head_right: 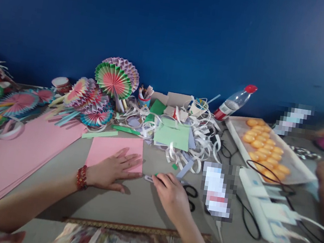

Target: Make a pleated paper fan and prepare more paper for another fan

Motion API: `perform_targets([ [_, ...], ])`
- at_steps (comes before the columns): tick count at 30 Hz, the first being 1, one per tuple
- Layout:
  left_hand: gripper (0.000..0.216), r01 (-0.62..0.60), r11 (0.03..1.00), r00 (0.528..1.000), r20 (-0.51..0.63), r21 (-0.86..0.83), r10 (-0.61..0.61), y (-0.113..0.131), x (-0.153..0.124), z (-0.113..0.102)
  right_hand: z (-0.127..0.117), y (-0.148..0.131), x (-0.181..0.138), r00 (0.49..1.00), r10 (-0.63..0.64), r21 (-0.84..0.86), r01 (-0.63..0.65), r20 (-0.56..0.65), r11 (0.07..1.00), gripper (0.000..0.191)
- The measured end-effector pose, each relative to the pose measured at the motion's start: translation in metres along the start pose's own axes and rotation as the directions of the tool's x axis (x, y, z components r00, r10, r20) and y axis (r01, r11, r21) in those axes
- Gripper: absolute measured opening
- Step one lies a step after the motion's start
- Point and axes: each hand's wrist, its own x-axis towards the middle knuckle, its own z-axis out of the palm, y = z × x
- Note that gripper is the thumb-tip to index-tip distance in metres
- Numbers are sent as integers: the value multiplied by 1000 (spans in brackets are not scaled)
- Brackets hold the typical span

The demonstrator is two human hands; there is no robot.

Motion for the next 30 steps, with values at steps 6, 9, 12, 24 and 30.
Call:
perform_targets([
  [6,79,1,1000,1000,-14,-12,-1,0,-1,1,1,-2,-3,999,28,-13,-28,-15,1000,27],
  [9,80,-4,1000,1000,-11,-25,3,-1,-1,2,2,-5,-3,999,36,-10,-36,-22,999,28],
  [12,81,-17,999,1000,-8,-32,17,-2,-1,2,2,-8,-3,999,45,-31,-46,-31,998,28],
  [24,82,-20,998,1000,-9,-54,20,-2,-2,2,5,-18,-7,996,80,-10,-80,-35,997,29],
  [30,83,-10,999,1000,-9,-53,9,-2,-2,2,5,-25,-6,995,87,-8,-88,-47,996,31],
])
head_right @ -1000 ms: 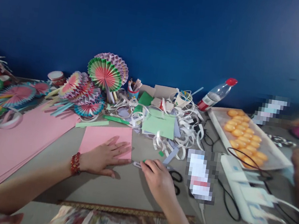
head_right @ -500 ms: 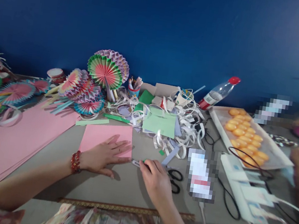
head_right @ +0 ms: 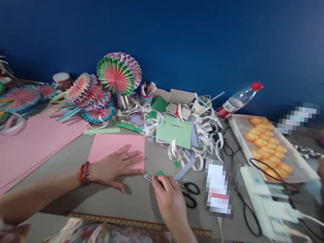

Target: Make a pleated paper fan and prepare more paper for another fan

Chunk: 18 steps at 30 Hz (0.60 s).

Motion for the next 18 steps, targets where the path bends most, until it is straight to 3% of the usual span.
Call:
perform_targets([
  [18,86,4,1000,1000,-21,13,-4,0,0,2,7,-18,4,998,55,52,-56,16,997,29],
])
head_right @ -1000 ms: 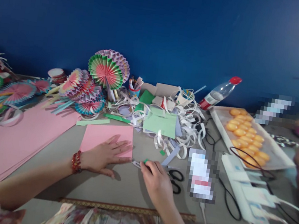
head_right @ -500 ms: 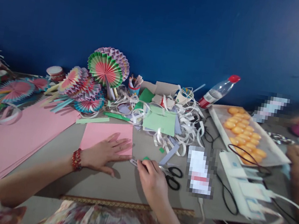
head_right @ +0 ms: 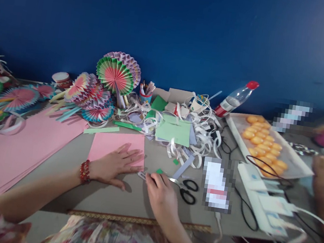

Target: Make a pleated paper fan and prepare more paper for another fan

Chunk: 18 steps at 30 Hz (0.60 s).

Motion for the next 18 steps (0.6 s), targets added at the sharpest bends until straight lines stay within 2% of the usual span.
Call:
perform_targets([
  [6,95,-3,1000,1000,1,0,3,0,-1,2,1,-5,2,1000,12,23,-12,11,1000,29],
  [18,90,0,1000,1000,20,4,0,0,-1,1,6,-17,3,999,27,28,-27,21,999,30],
])
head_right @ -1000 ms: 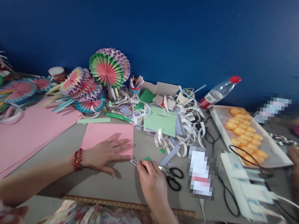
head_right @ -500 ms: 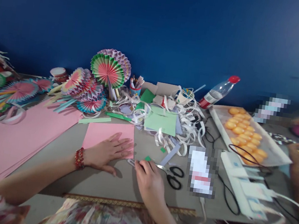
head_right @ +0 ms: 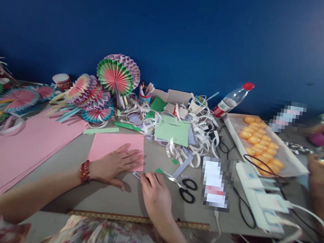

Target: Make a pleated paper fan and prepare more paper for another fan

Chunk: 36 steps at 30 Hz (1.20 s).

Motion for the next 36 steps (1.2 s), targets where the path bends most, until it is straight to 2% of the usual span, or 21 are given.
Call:
perform_targets([
  [15,93,-2,1000,1000,12,-17,3,-1,0,-1,2,-10,1,999,39,-25,-39,28,999,26],
  [21,94,0,995,1000,16,-98,2,-2,1,-1,3,-9,0,999,39,-20,-38,32,999,24],
  [23,89,11,988,1000,8,-156,-10,-5,0,-4,3,-9,0,999,39,-16,-38,32,999,24],
  [27,63,77,959,992,-71,-273,-100,-20,-7,-14,5,-7,-1,999,34,-9,-34,31,999,23],
  [30,56,132,974,985,-81,-182,-149,-34,-17,-18,6,-6,-1,1000,20,-22,-20,24,1000,24],
  [36,65,118,993,993,-26,17,-117,-44,-34,-9,8,-5,-1,1000,11,-37,-10,22,999,24],
])
